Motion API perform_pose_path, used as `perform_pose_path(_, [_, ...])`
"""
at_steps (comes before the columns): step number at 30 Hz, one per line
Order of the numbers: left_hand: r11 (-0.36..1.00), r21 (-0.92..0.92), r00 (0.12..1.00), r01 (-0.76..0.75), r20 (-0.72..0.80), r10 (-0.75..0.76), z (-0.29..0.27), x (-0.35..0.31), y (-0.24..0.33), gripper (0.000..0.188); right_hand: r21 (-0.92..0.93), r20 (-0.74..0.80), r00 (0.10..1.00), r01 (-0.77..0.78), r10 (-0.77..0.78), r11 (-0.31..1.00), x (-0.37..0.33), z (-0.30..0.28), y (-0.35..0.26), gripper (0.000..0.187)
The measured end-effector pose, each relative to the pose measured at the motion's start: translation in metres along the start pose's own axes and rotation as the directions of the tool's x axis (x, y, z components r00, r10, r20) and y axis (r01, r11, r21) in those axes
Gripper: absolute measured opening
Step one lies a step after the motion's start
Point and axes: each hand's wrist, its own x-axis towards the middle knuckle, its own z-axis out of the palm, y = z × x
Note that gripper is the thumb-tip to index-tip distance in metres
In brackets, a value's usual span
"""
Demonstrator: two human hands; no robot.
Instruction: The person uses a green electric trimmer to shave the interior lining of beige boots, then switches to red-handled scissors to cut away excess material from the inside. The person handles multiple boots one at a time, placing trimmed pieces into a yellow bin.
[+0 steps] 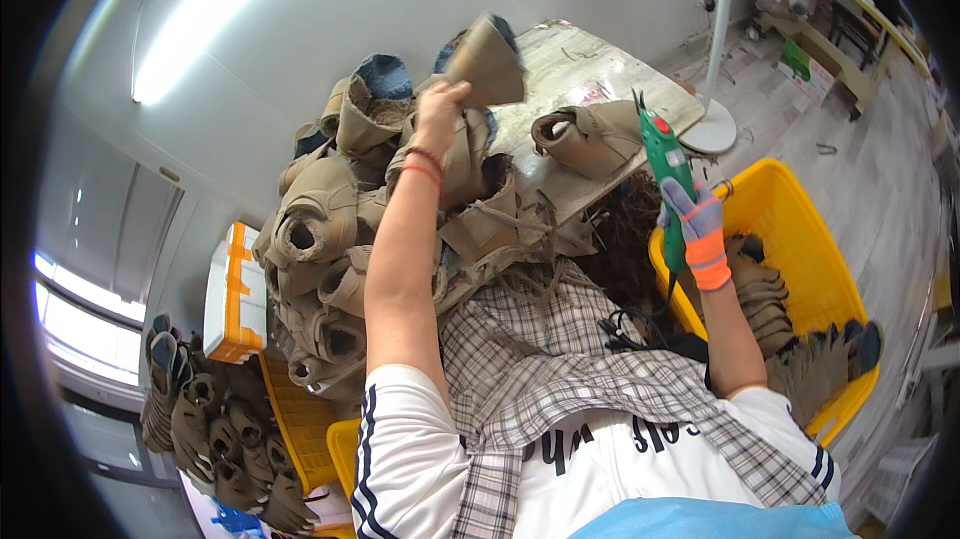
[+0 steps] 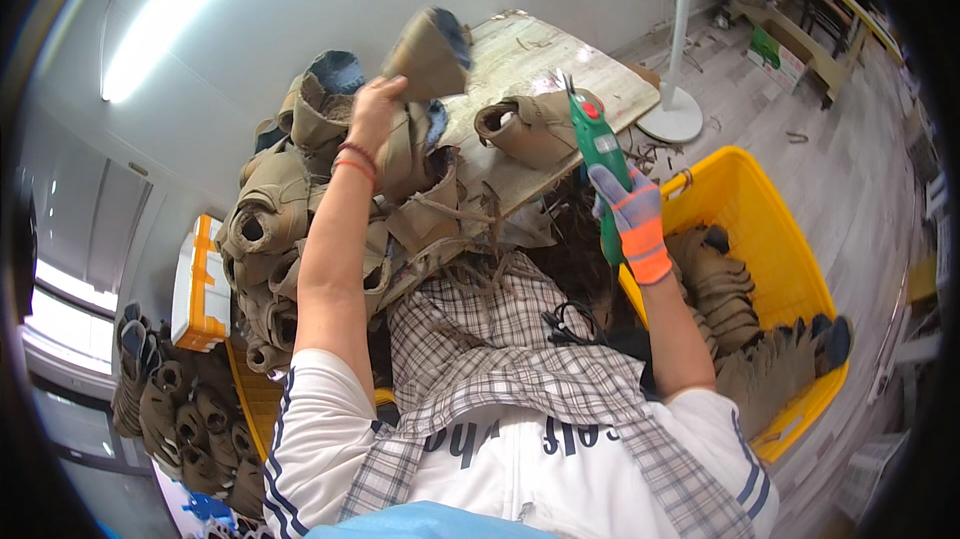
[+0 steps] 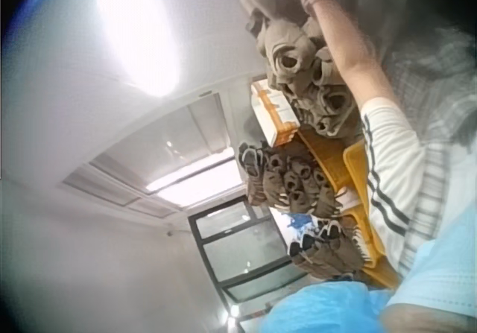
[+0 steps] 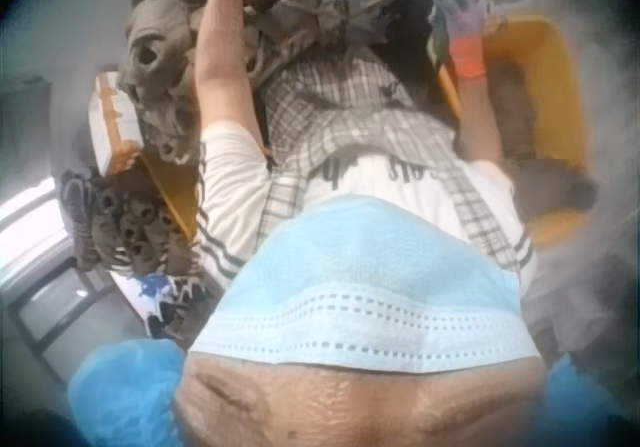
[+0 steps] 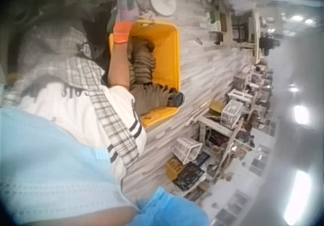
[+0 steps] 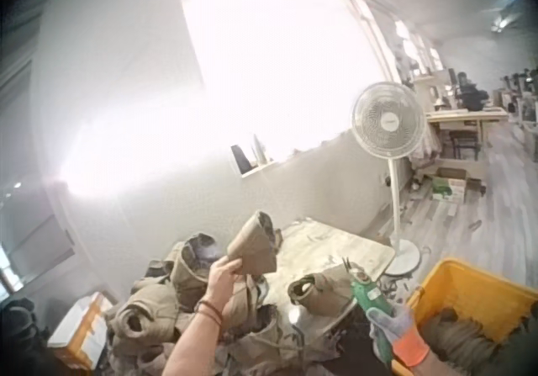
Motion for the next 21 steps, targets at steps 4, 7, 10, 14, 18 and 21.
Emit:
perform_pose_path(4, [0.848, 0.185, 0.849, 0.496, 0.099, -0.518, 0.034, 0.021, -0.041, 0.025, -0.024, -0.052, 0.998, -0.027, 0.026, 0.999, 0.004, -0.011, 0.014, 0.026])
perform_pose_path(7, [0.906, 0.145, 0.861, 0.397, 0.283, -0.422, 0.032, -0.001, -0.014, 0.024, -0.079, -0.064, 0.996, -0.071, 0.066, 0.994, 0.006, -0.016, 0.023, 0.025])
perform_pose_path(10, [0.970, 0.118, 0.968, 0.213, 0.107, -0.225, -0.007, -0.006, 0.000, 0.026, -0.120, -0.049, 0.995, -0.094, 0.088, 0.988, 0.011, -0.017, 0.033, 0.025])
perform_pose_path(14, [0.997, 0.058, 0.888, -0.052, -0.453, 0.073, -0.109, 0.014, -0.031, 0.030, -0.087, -0.042, 0.995, -0.096, 0.092, 0.992, 0.013, -0.005, 0.040, 0.025])
perform_pose_path(18, [0.822, -0.547, 0.705, 0.158, -0.520, -0.481, -0.173, 0.039, -0.084, 0.031, -0.072, -0.022, 0.994, -0.111, 0.109, 0.991, 0.018, 0.000, 0.055, 0.023])
perform_pose_path(21, [0.828, -0.555, 0.631, 0.075, -0.617, -0.471, -0.199, 0.054, -0.106, 0.040, -0.095, -0.005, 0.989, -0.145, 0.145, 0.985, 0.021, 0.008, 0.060, 0.022])
